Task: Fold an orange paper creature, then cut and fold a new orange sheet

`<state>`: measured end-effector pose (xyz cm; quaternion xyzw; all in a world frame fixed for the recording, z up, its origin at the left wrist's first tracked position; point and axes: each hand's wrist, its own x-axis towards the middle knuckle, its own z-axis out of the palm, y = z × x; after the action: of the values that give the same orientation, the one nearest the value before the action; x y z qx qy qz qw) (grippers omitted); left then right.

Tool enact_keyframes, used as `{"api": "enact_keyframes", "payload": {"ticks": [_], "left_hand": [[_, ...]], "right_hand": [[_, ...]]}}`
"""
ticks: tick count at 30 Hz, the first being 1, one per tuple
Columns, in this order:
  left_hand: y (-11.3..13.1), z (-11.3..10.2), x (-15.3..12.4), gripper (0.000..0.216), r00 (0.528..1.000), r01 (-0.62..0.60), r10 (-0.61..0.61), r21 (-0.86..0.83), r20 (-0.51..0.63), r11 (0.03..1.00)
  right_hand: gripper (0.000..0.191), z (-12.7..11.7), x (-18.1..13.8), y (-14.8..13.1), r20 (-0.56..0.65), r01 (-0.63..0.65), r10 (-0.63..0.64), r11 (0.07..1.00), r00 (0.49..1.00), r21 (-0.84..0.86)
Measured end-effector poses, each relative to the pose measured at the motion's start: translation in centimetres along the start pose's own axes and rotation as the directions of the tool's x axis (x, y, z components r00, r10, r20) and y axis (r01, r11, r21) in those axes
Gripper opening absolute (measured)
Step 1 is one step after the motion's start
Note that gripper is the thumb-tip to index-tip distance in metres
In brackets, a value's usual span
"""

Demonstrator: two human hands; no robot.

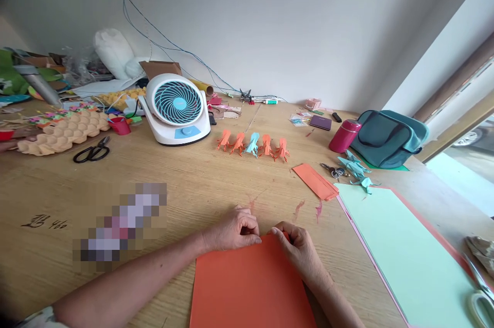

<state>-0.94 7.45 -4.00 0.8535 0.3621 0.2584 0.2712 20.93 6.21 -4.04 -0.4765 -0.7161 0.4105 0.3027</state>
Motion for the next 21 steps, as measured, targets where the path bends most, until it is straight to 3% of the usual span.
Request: {"api": "enact_keyframes", "payload": {"ticks": [9, 15, 21], "left_hand": [[0.10, 0.05, -0.12, 0.020, 0.999, 0.042, -0.042, -0.057, 0.001, 0.997], [0.23, 0.10, -0.16, 0.021, 0.999, 0.029, -0.031, -0.065, -0.015, 0.997], [0.16, 0.36, -0.19, 0.023, 0.999, 0.030, -0.031, -0.047, -0.011, 0.998]], "right_hand": [[0.048, -0.25, -0.21, 0.26, -0.005, -0.001, 0.001, 1.000, 1.000, -0.013], [0.045, -0.19, -0.33, 0.20, 0.056, -0.025, 0.025, 1.000, 0.998, 0.004], [0.049, 0.00, -0.22, 0.26, 0.012, -0.030, 0.030, 0.999, 0.999, -0.012]]}}
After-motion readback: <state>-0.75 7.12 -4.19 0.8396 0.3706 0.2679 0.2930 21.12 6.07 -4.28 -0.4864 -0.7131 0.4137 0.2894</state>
